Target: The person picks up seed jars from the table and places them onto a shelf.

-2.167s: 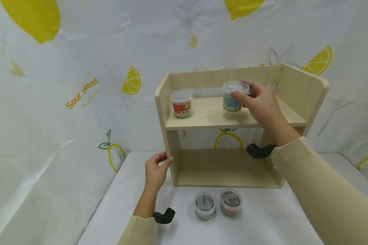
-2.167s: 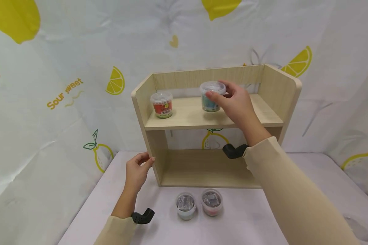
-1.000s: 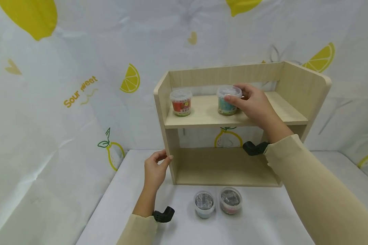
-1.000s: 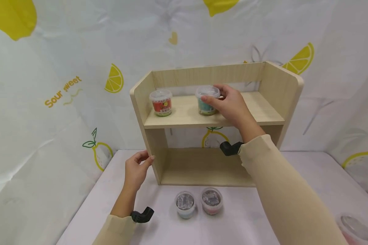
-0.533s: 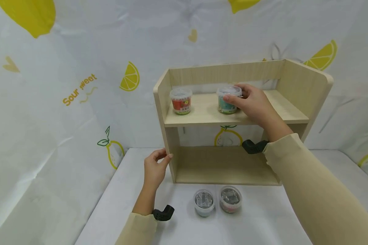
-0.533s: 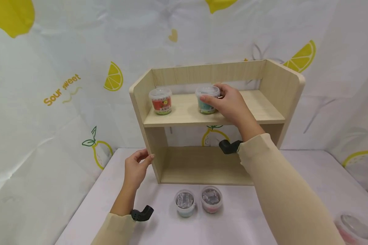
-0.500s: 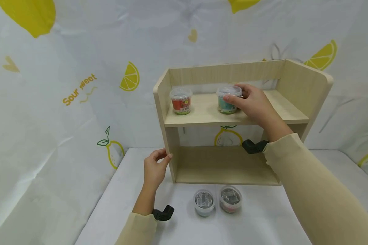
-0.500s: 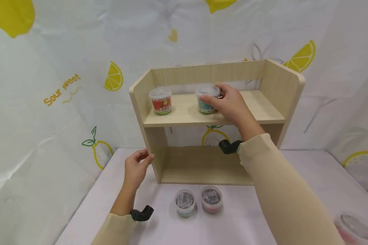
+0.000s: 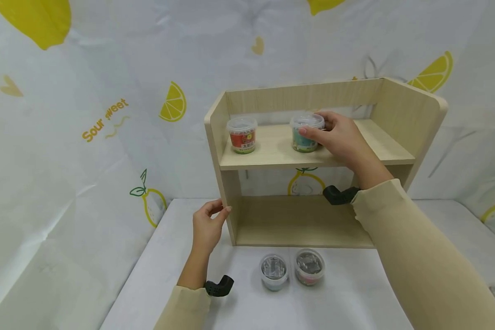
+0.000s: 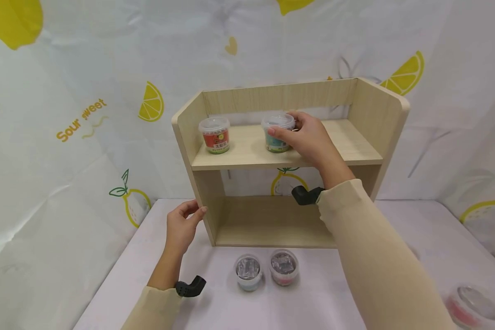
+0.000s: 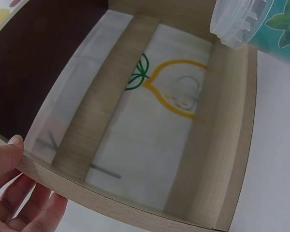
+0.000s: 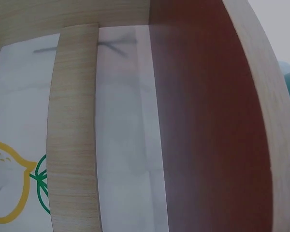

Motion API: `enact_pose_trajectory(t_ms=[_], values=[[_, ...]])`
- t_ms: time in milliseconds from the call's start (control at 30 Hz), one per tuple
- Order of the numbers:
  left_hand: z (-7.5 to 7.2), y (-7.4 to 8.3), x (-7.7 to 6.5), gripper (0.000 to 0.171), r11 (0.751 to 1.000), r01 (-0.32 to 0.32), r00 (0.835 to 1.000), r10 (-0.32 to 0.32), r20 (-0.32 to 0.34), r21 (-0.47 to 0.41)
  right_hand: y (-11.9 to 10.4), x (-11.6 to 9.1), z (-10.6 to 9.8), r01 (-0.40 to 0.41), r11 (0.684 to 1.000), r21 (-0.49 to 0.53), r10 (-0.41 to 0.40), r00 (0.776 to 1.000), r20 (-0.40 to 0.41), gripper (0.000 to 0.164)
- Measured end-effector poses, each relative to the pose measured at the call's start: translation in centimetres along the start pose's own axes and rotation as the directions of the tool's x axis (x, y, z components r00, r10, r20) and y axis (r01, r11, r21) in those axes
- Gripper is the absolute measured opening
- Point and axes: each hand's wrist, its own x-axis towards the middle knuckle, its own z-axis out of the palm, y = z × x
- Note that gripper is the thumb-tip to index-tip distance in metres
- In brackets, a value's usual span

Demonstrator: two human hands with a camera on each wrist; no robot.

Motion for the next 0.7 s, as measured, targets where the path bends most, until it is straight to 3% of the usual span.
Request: enact_pose_trajectory(t_ms=[700], values=[[-0.02, 0.06, 0.03, 0.028, 1.000, 0.014, 1.000, -0.014, 0.008, -0.007, 0.26, 0.05, 0.05, 0.010, 1.000, -0.020, -0.011, 1.000, -0.024, 0.094]])
